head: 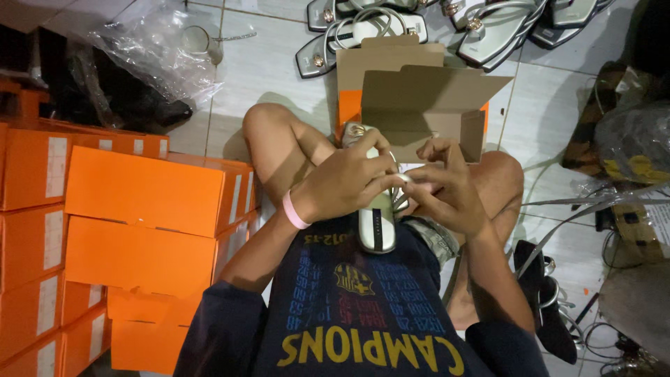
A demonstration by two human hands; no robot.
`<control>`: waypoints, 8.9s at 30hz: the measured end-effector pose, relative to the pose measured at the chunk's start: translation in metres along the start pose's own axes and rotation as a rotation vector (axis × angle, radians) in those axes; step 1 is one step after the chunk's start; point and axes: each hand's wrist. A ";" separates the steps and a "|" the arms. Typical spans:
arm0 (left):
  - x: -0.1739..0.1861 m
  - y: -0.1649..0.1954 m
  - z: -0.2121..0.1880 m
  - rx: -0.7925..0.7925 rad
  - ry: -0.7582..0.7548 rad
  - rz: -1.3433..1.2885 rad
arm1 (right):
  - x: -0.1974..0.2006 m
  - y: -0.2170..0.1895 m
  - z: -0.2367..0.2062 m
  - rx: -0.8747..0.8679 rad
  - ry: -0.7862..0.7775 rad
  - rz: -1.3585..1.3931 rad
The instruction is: The person sits on the floor and repeatedly picks up white sandals, places them into orange shoe boxes, and closes the boxes. The person handles the sandals one at a time, arranging them inside the boxes before stacking the closed boxes nearby.
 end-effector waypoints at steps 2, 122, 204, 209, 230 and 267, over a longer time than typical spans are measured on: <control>0.000 0.002 0.000 0.078 -0.012 0.046 | 0.000 0.002 0.003 -0.020 0.015 -0.010; -0.001 -0.022 -0.030 -0.083 -0.277 -0.292 | -0.005 0.022 -0.054 -0.009 -0.121 -0.169; -0.016 0.004 -0.070 0.050 -0.166 0.072 | 0.002 -0.012 0.002 0.014 -0.568 -0.337; 0.007 -0.001 -0.066 0.026 -0.202 -0.003 | 0.008 -0.010 -0.004 -0.051 -0.552 -0.231; 0.019 -0.004 -0.050 -0.025 -0.208 -0.106 | -0.002 0.002 -0.012 0.014 -0.539 -0.004; -0.060 -0.073 -0.117 0.621 -0.408 0.184 | 0.063 0.181 -0.137 -0.275 0.189 0.729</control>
Point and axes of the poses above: each hand's wrist, its own z-axis towards the middle knuckle, its own x-axis out of the back of the hand, y = z × x, and after that the axes turned 15 degrees about -x, right-handed
